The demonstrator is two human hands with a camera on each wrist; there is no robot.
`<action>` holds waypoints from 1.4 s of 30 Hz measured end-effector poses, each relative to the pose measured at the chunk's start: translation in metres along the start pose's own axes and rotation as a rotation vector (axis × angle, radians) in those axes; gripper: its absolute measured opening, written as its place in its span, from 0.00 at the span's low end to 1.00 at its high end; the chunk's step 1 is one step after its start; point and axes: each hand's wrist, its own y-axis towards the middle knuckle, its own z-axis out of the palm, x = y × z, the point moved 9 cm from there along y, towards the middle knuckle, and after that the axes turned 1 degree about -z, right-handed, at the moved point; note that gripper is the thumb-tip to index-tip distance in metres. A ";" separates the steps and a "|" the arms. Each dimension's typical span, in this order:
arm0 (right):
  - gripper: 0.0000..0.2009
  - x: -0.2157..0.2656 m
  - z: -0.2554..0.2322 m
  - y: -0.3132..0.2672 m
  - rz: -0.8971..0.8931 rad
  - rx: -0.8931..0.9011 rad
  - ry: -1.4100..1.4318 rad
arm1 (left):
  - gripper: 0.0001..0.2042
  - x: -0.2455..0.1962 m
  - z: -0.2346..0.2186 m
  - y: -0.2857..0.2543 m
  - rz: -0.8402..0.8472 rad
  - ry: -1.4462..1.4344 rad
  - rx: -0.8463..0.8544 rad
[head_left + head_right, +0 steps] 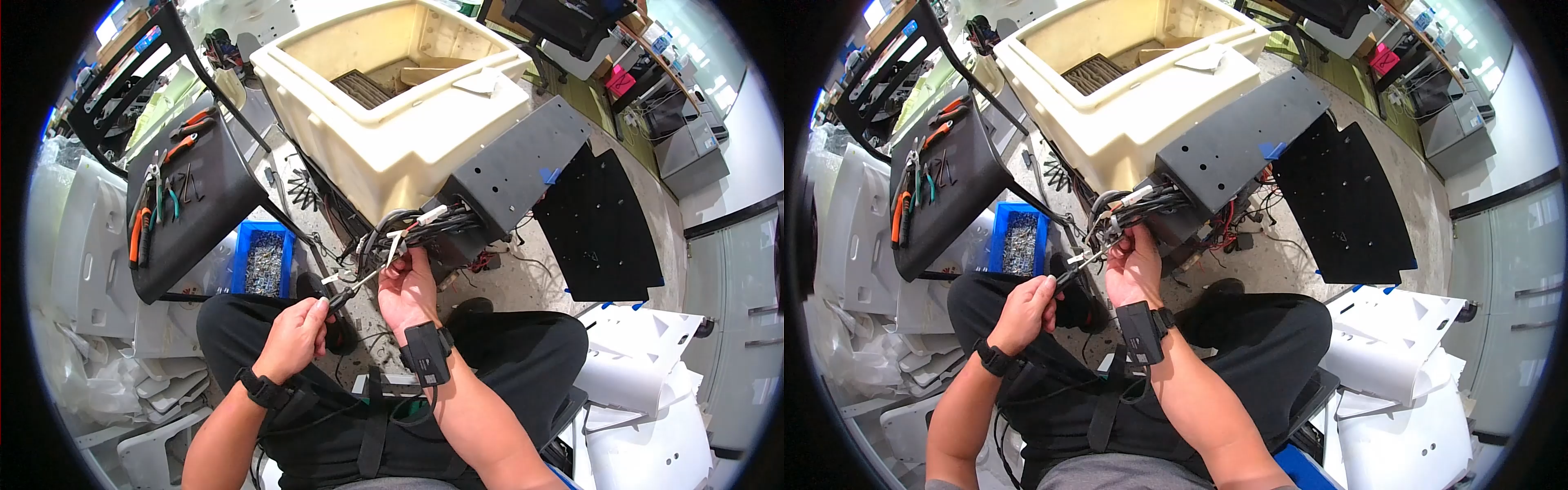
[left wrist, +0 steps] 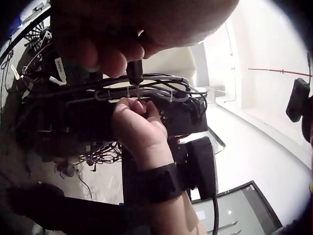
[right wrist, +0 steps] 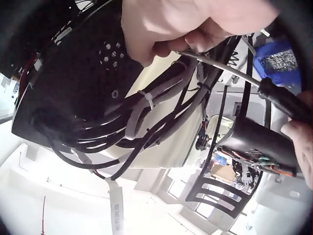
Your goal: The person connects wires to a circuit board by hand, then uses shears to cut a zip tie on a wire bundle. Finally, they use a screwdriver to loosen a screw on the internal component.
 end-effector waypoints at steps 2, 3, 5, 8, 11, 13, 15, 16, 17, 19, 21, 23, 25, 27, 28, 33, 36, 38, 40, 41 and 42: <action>0.05 -0.003 0.003 -0.003 0.039 -0.004 0.044 | 0.19 -0.001 -0.001 0.000 0.007 -0.008 0.006; 0.05 -0.002 0.002 -0.003 0.037 -0.005 0.043 | 0.19 0.000 -0.001 0.000 0.006 -0.010 0.008; 0.05 -0.001 -0.001 -0.006 0.020 -0.024 0.021 | 0.18 -0.001 -0.002 0.001 0.017 -0.007 0.011; 0.04 0.001 -0.039 -0.007 0.047 -0.141 -0.106 | 0.17 -0.007 -0.008 -0.007 -0.003 0.100 0.050; 0.04 0.000 -0.089 -0.008 0.147 -0.243 -0.447 | 0.17 -0.015 -0.030 -0.018 0.040 0.167 0.034; 0.05 -0.009 -0.115 -0.006 0.239 -0.249 -0.642 | 0.16 -0.011 -0.058 -0.024 0.049 0.134 -0.042; 0.06 -0.019 -0.139 0.000 0.323 -0.252 -0.841 | 0.15 -0.006 -0.089 -0.033 0.060 0.070 -0.134; 0.07 -0.029 -0.148 0.003 0.412 -0.217 -1.001 | 0.16 -0.002 -0.105 -0.038 0.083 0.040 -0.198; 0.08 -0.040 -0.157 0.007 0.500 -0.178 -1.162 | 0.16 0.004 -0.119 -0.042 0.091 -0.018 -0.242; 0.10 -0.059 -0.159 0.012 0.549 -0.177 -1.232 | 0.16 0.011 -0.142 -0.052 0.103 -0.096 -0.322; 0.11 -0.082 -0.150 0.023 0.506 -0.046 -1.345 | 0.16 0.019 -0.155 -0.063 0.098 -0.115 -0.382; 0.13 -0.125 -0.136 0.039 0.513 0.087 -1.435 | 0.16 0.026 -0.169 -0.072 0.097 -0.132 -0.437; 0.16 -0.169 -0.084 0.033 0.450 0.247 -1.391 | 0.16 0.035 -0.176 -0.078 0.070 -0.087 -0.462; 0.16 -0.186 -0.065 0.037 0.399 0.235 -1.435 | 0.15 0.045 -0.182 -0.083 0.061 -0.103 -0.480; 0.15 -0.189 -0.051 0.029 0.431 0.249 -1.420 | 0.15 0.048 -0.184 -0.083 0.042 -0.099 -0.482; 0.13 -0.170 -0.038 -0.006 0.545 0.373 -1.437 | 0.12 0.053 -0.177 -0.076 0.024 -0.129 -0.431; 0.17 -0.142 -0.028 -0.035 0.599 0.421 -1.219 | 0.08 0.047 -0.148 -0.060 -0.024 -0.053 -0.305; 0.19 -0.123 -0.023 -0.046 0.620 0.456 -1.061 | 0.07 0.038 -0.116 -0.047 0.024 -0.012 -0.207; 0.19 -0.099 -0.017 -0.050 0.543 0.459 -1.045 | 0.07 0.022 -0.085 -0.037 0.071 0.122 -0.110; 0.19 -0.088 -0.013 -0.053 0.491 0.471 -1.028 | 0.08 0.011 -0.070 -0.032 0.140 0.231 -0.083; 0.16 -0.076 -0.013 -0.053 0.429 0.443 -1.049 | 0.08 0.007 -0.058 -0.026 0.177 0.293 -0.062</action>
